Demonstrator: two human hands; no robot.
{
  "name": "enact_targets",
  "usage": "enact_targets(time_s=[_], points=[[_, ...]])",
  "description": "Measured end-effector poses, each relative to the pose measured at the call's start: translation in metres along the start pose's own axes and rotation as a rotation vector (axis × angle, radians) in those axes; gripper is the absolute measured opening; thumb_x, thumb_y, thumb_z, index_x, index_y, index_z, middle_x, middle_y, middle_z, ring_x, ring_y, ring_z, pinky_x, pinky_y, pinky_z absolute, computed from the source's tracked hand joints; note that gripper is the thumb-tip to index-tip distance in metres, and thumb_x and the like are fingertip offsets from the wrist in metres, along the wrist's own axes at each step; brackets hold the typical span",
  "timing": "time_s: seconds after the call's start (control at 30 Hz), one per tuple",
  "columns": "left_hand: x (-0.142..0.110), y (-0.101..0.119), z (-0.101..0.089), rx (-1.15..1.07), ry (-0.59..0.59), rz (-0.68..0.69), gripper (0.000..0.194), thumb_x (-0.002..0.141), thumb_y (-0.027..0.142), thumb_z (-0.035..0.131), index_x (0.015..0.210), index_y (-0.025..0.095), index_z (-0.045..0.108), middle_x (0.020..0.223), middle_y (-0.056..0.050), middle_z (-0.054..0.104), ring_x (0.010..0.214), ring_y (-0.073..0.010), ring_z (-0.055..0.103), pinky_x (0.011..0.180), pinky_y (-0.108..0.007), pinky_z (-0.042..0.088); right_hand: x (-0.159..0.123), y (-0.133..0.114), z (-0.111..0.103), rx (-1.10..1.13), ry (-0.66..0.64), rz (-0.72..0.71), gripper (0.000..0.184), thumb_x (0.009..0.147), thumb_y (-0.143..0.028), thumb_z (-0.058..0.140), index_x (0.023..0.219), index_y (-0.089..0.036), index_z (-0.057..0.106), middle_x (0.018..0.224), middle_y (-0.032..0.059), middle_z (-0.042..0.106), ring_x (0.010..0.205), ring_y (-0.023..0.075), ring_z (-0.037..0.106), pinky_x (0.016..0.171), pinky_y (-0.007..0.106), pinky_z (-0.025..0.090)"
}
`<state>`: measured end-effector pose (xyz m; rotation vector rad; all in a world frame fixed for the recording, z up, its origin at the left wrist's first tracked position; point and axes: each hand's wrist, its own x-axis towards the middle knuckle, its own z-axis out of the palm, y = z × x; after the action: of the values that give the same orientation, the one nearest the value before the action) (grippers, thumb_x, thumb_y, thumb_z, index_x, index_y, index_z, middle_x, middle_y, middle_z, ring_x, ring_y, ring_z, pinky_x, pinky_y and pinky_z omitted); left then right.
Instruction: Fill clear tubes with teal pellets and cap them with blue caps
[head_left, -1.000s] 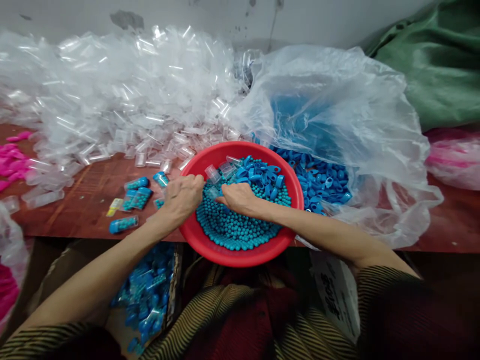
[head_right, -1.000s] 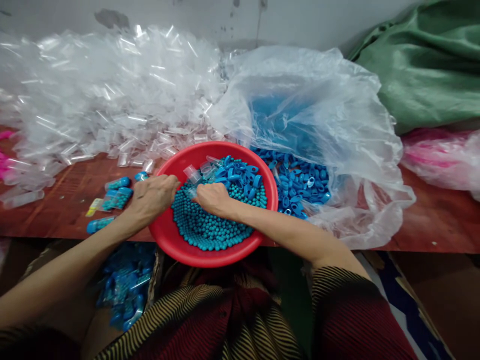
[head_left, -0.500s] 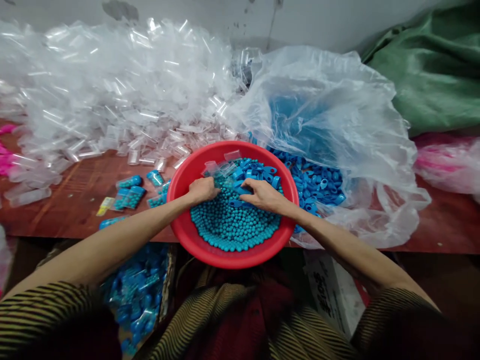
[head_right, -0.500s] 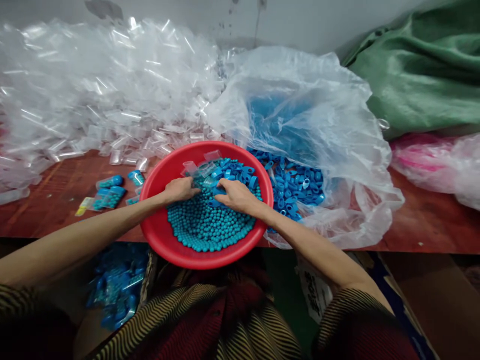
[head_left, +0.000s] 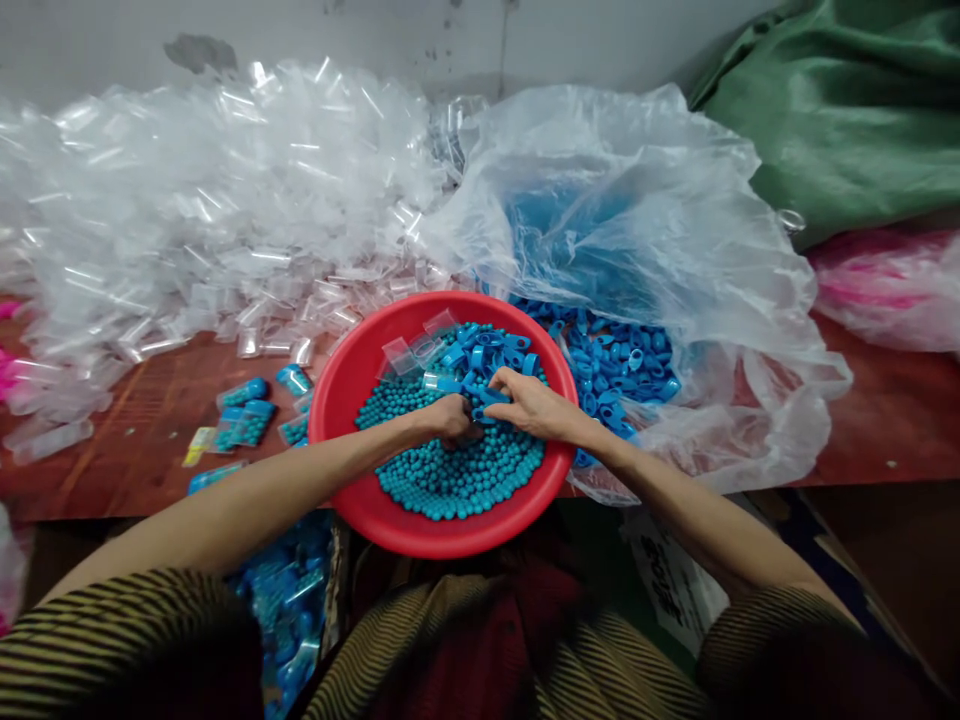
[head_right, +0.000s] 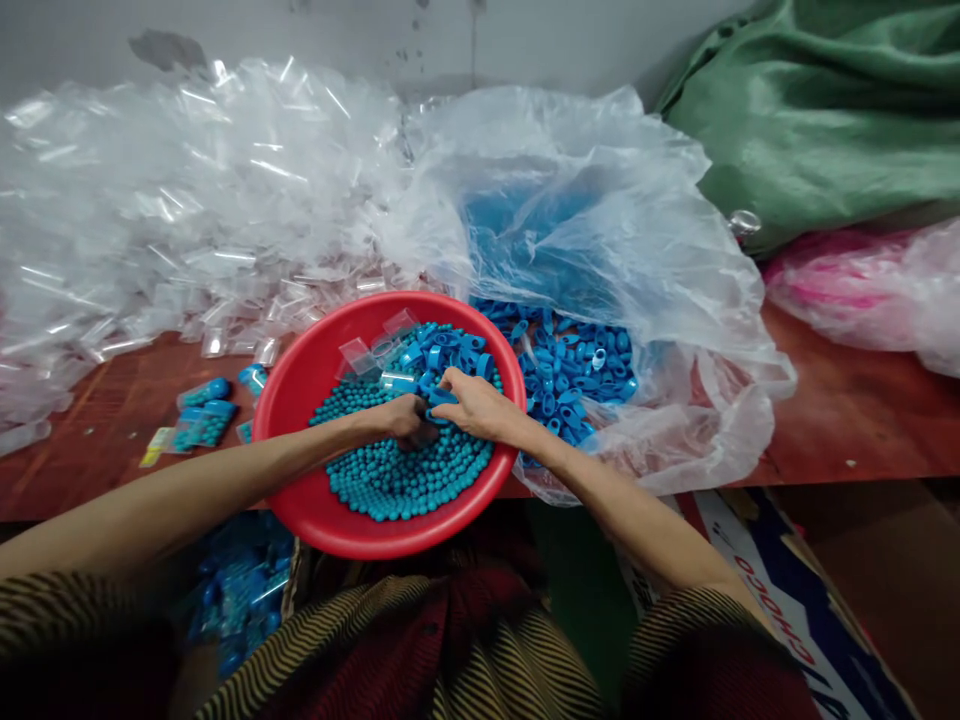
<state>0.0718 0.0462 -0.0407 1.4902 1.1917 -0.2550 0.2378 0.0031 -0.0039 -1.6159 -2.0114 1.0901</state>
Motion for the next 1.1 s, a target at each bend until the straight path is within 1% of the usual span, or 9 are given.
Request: enact_targets(time_s=[0.1,0.2,0.27,0.5,0.63,0.77,0.87,0.97,1.1], points=[[0.002,-0.001,0.0,-0.197,-0.036,0.053,0.01,0.069,0.021,0.062,0.072,0.016,0.054,0.057,0.001,0.056,0.051,-0.0123,0.055,0.05,-0.025,0.048,0.001,0.003,0.0,0.097,0.091,0.005,0.024,0.086,-0.033,0.048,0.103,-0.016,0.054,0.077,-0.0001,0.058,0.069,0.0132,0.054,0.066,0.025,0.04],[-0.001,-0.01,-0.008,-0.389,-0.1,0.071,0.021,0.069,0.025,0.066,0.082,0.015,0.053,0.064,0.001,0.058,0.055,-0.0121,0.059,0.053,-0.026,0.05,0.002,0.004,-0.002,0.193,0.095,0.049,0.031,0.093,-0.035,0.034,0.106,-0.016,0.055,0.08,0.001,0.059,0.066,0.0117,0.055,0.064,0.024,0.041],[-0.004,-0.015,-0.013,-0.536,-0.157,0.068,0.03,0.065,0.028,0.072,0.083,0.015,0.052,0.067,0.001,0.06,0.055,-0.0124,0.06,0.052,-0.025,0.049,0.004,0.006,-0.002,0.169,0.099,0.061,0.028,0.091,-0.032,0.037,0.106,-0.015,0.056,0.08,0.001,0.059,0.066,0.0113,0.054,0.063,0.023,0.04],[-0.027,-0.017,-0.02,-0.738,-0.128,0.148,0.036,0.062,0.031,0.077,0.083,0.015,0.052,0.073,-0.001,0.062,0.063,-0.0131,0.062,0.055,-0.023,0.046,0.005,0.003,0.001,-0.009,0.118,0.063,0.03,0.092,-0.035,0.039,0.073,-0.017,0.053,0.061,-0.0028,0.049,0.059,0.0113,0.046,0.057,0.023,0.033],[-0.04,-0.017,-0.016,-0.784,-0.102,0.218,0.037,0.062,0.031,0.078,0.08,0.015,0.051,0.074,0.001,0.061,0.064,-0.011,0.061,0.058,-0.023,0.047,0.003,-0.009,0.009,-0.258,0.16,0.061,0.025,0.092,-0.034,0.041,0.099,-0.015,0.056,0.075,0.0035,0.061,0.07,0.0166,0.055,0.062,0.026,0.036],[-0.048,-0.018,-0.008,-0.766,-0.075,0.259,0.042,0.065,0.04,0.075,0.082,0.017,0.045,0.073,-0.001,0.064,0.062,-0.0128,0.063,0.053,-0.022,0.047,-0.003,-0.02,0.018,-0.38,0.116,-0.101,0.036,0.095,-0.033,0.035,0.12,-0.015,0.052,0.1,0.0114,0.064,0.093,0.0216,0.056,0.078,0.031,0.04],[-0.052,-0.02,-0.004,-0.786,-0.056,0.288,0.047,0.067,0.047,0.072,0.089,0.018,0.043,0.07,0.0,0.064,0.053,-0.0129,0.062,0.045,-0.021,0.044,-0.007,-0.022,0.02,-0.247,0.045,-0.193,0.04,0.094,-0.027,0.034,0.129,-0.014,0.047,0.108,0.012,0.062,0.098,0.0204,0.055,0.086,0.034,0.041],[-0.056,-0.024,-0.001,-0.805,-0.053,0.341,0.049,0.067,0.048,0.071,0.096,0.018,0.044,0.072,0.001,0.062,0.05,-0.0115,0.061,0.043,-0.02,0.043,-0.008,-0.02,0.019,0.086,-0.021,-0.253,0.035,0.092,-0.023,0.037,0.12,-0.018,0.057,0.102,0.0061,0.066,0.092,0.0165,0.058,0.085,0.031,0.044],[-0.065,-0.025,0.003,-0.768,-0.035,0.358,0.051,0.072,0.046,0.068,0.108,0.02,0.042,0.072,0.001,0.061,0.051,-0.0123,0.061,0.043,-0.021,0.046,-0.007,-0.019,0.023,0.387,0.143,-0.119,0.032,0.087,-0.025,0.044,0.112,-0.017,0.062,0.084,0.0022,0.067,0.071,0.013,0.06,0.069,0.026,0.047]])
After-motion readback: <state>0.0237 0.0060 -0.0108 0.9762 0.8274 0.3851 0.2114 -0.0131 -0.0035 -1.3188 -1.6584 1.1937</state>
